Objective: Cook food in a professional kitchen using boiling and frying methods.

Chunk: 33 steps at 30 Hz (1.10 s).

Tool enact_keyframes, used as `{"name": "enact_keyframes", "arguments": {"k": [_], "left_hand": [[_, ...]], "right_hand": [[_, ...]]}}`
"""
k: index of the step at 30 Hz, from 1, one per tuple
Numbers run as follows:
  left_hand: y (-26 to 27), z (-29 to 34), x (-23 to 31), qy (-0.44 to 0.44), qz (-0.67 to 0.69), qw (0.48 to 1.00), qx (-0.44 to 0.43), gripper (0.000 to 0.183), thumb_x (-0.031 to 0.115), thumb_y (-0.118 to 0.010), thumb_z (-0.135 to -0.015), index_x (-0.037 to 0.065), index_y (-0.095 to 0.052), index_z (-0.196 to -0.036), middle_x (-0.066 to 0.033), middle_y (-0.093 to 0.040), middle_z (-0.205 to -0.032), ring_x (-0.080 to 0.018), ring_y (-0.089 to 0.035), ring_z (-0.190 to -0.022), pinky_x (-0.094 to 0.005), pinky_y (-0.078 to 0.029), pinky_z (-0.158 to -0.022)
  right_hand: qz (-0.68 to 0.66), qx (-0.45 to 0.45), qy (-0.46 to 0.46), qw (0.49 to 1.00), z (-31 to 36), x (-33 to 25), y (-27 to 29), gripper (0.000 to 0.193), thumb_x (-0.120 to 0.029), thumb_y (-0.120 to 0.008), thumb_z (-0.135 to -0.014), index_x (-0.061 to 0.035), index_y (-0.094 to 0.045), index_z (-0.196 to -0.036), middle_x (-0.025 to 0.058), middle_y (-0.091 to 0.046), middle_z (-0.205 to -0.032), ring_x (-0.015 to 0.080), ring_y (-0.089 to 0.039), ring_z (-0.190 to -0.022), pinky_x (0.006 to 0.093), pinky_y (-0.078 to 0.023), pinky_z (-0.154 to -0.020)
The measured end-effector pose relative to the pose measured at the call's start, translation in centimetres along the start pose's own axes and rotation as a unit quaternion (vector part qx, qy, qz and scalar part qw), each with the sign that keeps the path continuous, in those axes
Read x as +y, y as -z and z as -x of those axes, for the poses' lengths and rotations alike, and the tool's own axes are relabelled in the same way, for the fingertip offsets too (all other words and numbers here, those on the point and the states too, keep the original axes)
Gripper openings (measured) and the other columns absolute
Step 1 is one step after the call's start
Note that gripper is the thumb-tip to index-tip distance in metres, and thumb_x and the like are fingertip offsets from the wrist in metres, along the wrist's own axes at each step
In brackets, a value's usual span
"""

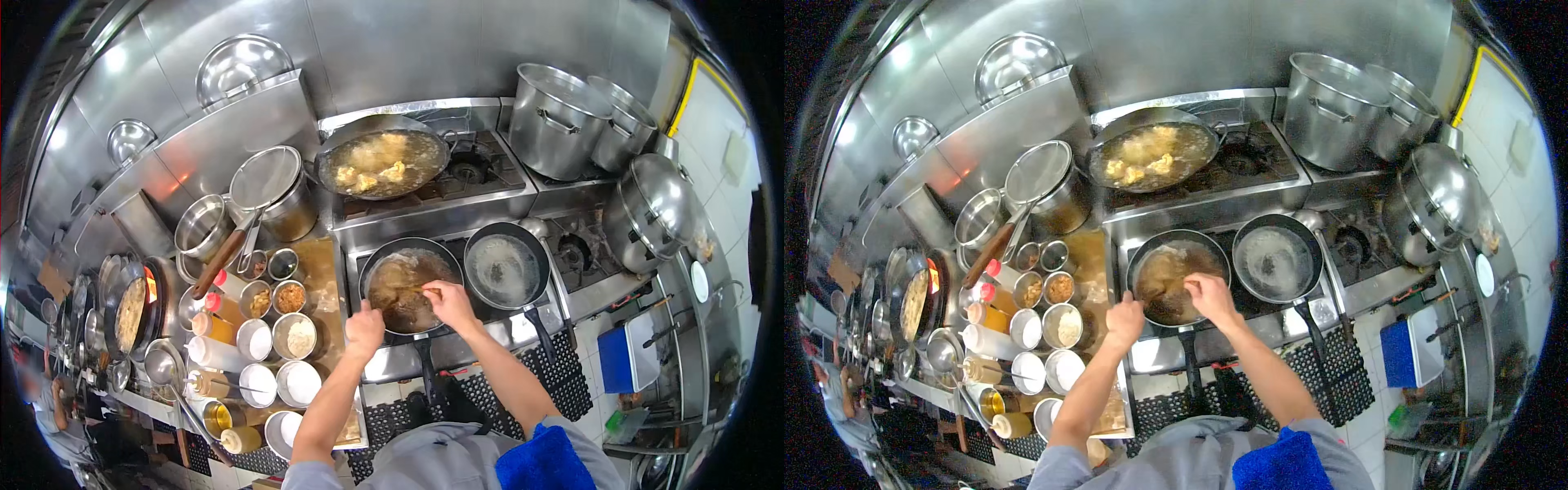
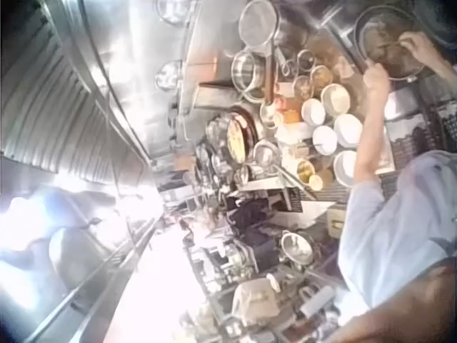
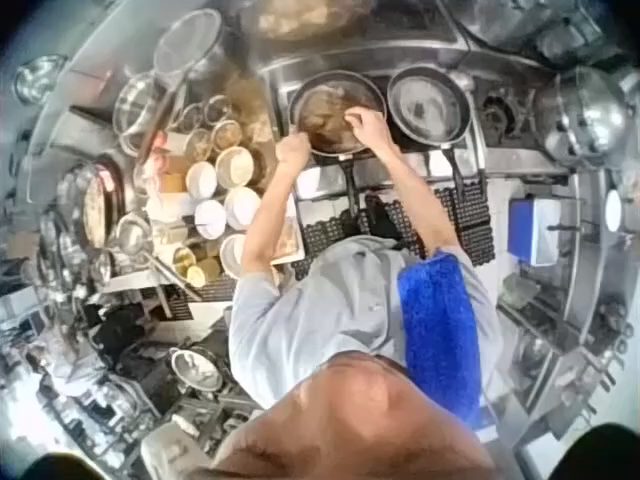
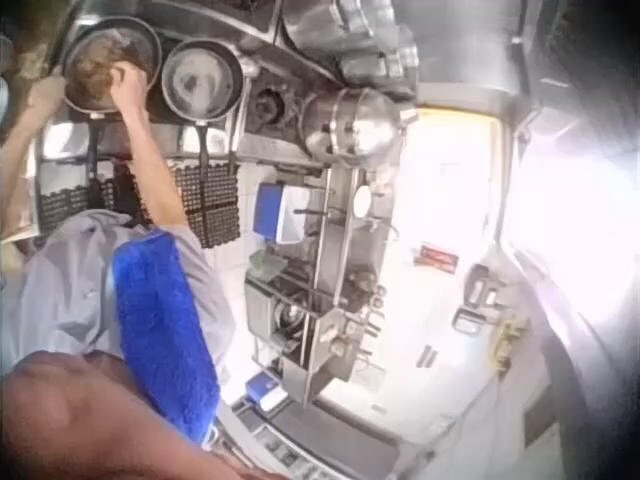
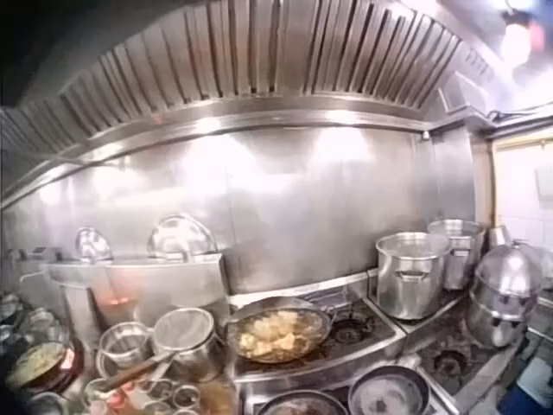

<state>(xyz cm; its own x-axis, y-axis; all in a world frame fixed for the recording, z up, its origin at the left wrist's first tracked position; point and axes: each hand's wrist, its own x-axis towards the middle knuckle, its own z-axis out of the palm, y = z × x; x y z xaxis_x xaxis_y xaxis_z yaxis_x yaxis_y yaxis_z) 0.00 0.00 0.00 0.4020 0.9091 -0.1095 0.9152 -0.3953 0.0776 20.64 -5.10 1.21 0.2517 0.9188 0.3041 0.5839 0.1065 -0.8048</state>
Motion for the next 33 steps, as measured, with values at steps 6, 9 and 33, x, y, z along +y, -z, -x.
{"name": "enact_keyframes", "arguments": {"k": [6,9,33], "left_hand": [[3.2,5.2,-1.6,-0.051,0.026,0.998,0.001,0.020,0.016,-0.050,-0.086,0.013,-0.069,-0.090,-0.0117,-0.055,-0.102,-0.0306,-0.066,-0.079,-0.0428,-0.054,-0.064],[5.1,6.9,-2.8,-0.048,0.052,0.997,-0.032,0.023,0.017,-0.049,-0.087,0.017,-0.068,-0.100,-0.0119,-0.054,-0.103,-0.0317,-0.066,-0.079,-0.0440,-0.053,-0.066],[-4.8,14.2,-0.6,0.189,0.481,0.847,-0.127,0.027,0.019,-0.044,-0.096,-0.001,-0.048,-0.112,-0.0136,-0.066,-0.074,-0.0306,-0.064,-0.066,-0.0406,-0.050,-0.064]], "right_hand": [[0.053,0.038,-0.051,0.997,2.7,1.2,5.3,0.015,-0.009,-0.065,-0.081,-0.0027,-0.068,-0.093,0.0149,-0.068,-0.083,0.0254,-0.066,-0.074,0.0321,-0.051,-0.067],[0.021,0.065,-0.060,0.996,5.1,0.7,7.3,0.014,-0.006,-0.065,-0.083,-0.0004,-0.067,-0.096,0.0104,-0.069,-0.081,0.0167,-0.066,-0.072,0.0270,-0.051,-0.064],[0.049,0.067,-0.110,0.990,18.8,3.5,1.6,0.027,0.001,-0.056,-0.082,0.0009,-0.060,-0.109,0.0184,-0.062,-0.084,0.0321,-0.061,-0.074,0.0343,-0.048,-0.069]]}}
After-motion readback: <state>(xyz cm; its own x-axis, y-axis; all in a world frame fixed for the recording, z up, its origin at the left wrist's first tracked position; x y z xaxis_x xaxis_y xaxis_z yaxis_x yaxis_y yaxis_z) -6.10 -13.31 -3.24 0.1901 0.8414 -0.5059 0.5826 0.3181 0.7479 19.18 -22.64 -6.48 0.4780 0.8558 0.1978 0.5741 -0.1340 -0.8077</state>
